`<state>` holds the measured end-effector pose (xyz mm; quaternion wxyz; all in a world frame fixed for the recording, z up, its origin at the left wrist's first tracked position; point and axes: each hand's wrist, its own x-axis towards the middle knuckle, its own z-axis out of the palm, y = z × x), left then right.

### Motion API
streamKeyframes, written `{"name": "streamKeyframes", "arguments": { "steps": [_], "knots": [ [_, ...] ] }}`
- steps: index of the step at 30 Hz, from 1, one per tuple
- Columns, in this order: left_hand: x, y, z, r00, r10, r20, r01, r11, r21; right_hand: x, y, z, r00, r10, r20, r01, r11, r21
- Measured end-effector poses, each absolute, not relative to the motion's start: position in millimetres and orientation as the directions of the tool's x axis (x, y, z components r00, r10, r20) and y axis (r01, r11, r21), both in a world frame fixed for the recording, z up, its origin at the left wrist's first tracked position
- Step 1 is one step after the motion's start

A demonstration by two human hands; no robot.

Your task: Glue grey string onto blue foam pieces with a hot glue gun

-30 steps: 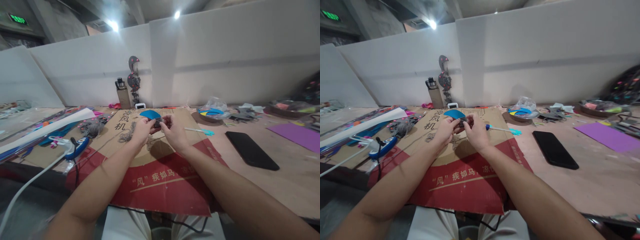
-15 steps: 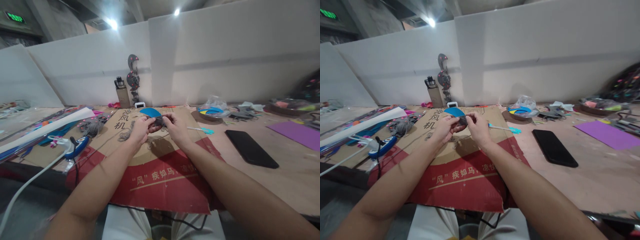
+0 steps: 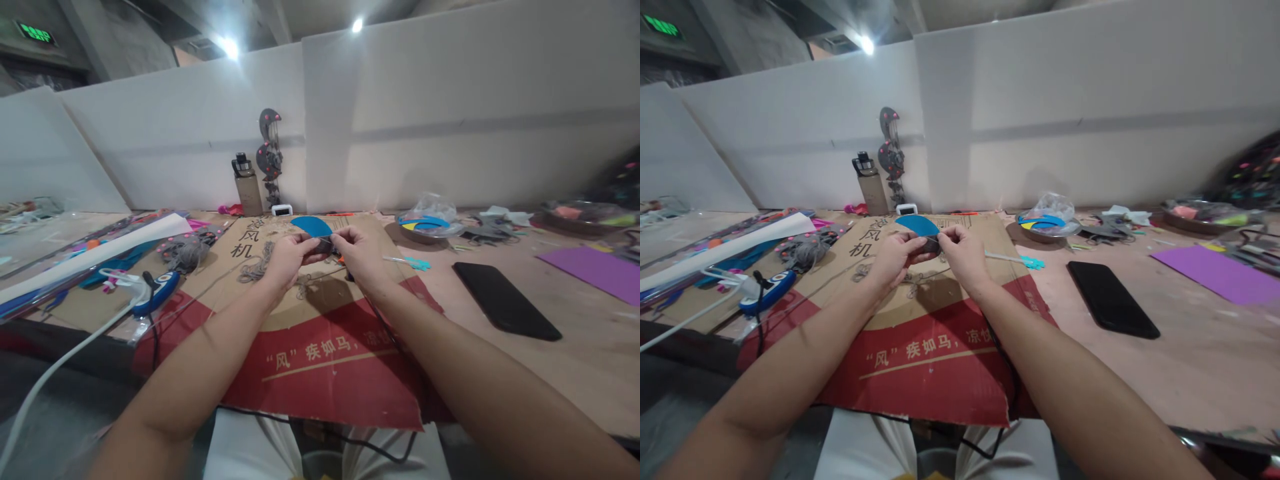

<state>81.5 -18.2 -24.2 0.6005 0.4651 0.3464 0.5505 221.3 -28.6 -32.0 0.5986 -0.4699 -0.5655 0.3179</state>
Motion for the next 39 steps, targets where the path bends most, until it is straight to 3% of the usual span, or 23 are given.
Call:
{"name": "streamKeyframes", "arguments": {
  "steps": [4, 14, 21, 26, 31, 36, 39],
  "knots": [
    [81.6, -17.6, -27.1, 0.204, 0.965, 0.163, -0.313, -0.093, 0.945, 221.8, -27.9, -33.9, 0.19, 0.909, 0.371, 0.175, 0.34, -0.924],
    [78.0, -17.2, -21.9, 0.235, 0.964, 0.128, -0.316, -0.049, 0.948, 222.3, -27.7, -32.6, 0.183, 0.916, 0.356, 0.163, 0.329, -0.93],
    [68.1, -3.0, -22.6, 0.074, 0.992, 0.103, -0.326, -0.074, 0.943, 217.4, -19.9, -43.5, 0.105, 0.925, 0.366, 0.176, 0.345, -0.922],
    [32.2, 23.2, -16.6, -0.129, 0.978, 0.166, -0.419, -0.206, 0.884, 207.5, -29.4, -45.3, -0.153, 0.925, 0.347, 0.32, 0.379, -0.868],
    [-19.3, 51.2, -13.3, -0.402, 0.902, 0.158, -0.498, -0.36, 0.789, 196.1, -58.4, -28.5, -0.361, 0.844, 0.396, 0.281, 0.503, -0.817],
    [-46.1, 65.2, -17.3, -0.534, 0.844, 0.06, -0.576, -0.415, 0.704, 197.8, -92.7, 2.2, -0.659, 0.586, 0.472, 0.091, 0.685, -0.723],
    [-47.8, 67.7, -19.7, -0.559, 0.829, 0.018, -0.607, -0.424, 0.672, 201.2, -102.4, 12.8, -0.832, 0.39, 0.395, 0.006, 0.718, -0.696]
  ]
}}
